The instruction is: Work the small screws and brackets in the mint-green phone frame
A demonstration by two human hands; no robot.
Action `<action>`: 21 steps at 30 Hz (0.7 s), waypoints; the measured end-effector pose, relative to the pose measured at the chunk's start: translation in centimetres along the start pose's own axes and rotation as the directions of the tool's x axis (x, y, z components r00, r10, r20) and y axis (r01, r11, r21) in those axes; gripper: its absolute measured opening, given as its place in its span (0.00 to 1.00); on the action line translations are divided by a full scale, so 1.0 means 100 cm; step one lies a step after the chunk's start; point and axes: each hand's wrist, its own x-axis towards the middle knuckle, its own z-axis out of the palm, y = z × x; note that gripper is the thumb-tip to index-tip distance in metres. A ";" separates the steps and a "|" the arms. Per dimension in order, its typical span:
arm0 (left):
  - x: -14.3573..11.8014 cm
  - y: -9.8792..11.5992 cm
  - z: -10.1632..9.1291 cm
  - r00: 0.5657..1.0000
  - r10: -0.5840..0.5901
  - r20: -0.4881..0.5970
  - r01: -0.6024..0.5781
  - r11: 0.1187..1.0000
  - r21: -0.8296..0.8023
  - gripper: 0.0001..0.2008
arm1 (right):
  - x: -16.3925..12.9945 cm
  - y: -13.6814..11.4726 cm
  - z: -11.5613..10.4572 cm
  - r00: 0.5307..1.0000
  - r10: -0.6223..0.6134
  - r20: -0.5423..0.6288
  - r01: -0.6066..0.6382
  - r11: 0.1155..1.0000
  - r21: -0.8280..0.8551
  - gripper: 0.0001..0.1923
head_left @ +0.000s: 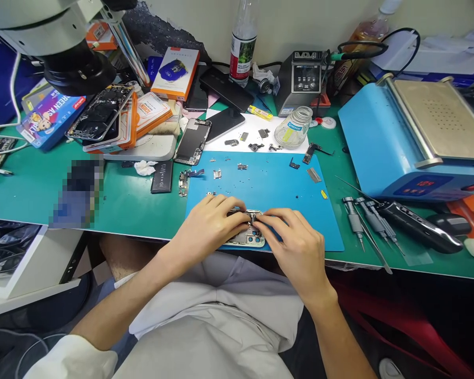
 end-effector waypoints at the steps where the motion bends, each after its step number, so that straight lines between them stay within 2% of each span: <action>1: 0.000 0.000 0.000 1.000 0.004 -0.001 -0.004 1.000 0.010 0.10 | 0.000 0.000 0.000 1.000 -0.010 -0.005 0.010 1.000 -0.017 0.04; 5: 0.001 0.002 -0.001 1.000 0.027 -0.005 -0.026 0.998 0.053 0.10 | 0.000 0.000 0.001 0.999 -0.043 -0.009 0.043 0.998 -0.036 0.04; 10: 0.001 0.007 -0.003 0.999 0.049 -0.001 -0.049 0.996 0.075 0.10 | -0.002 0.005 0.003 1.000 -0.020 -0.010 0.021 0.999 0.040 0.05; 15: -0.002 0.013 -0.009 0.999 0.030 0.011 -0.031 0.998 0.052 0.09 | 0.000 0.008 0.002 0.994 0.104 0.021 -0.106 0.968 0.226 0.09; 21: -0.011 0.016 -0.009 0.999 0.001 -0.036 -0.001 1.000 -0.008 0.11 | 0.005 0.010 -0.006 0.964 0.240 0.115 -0.265 0.883 0.387 0.09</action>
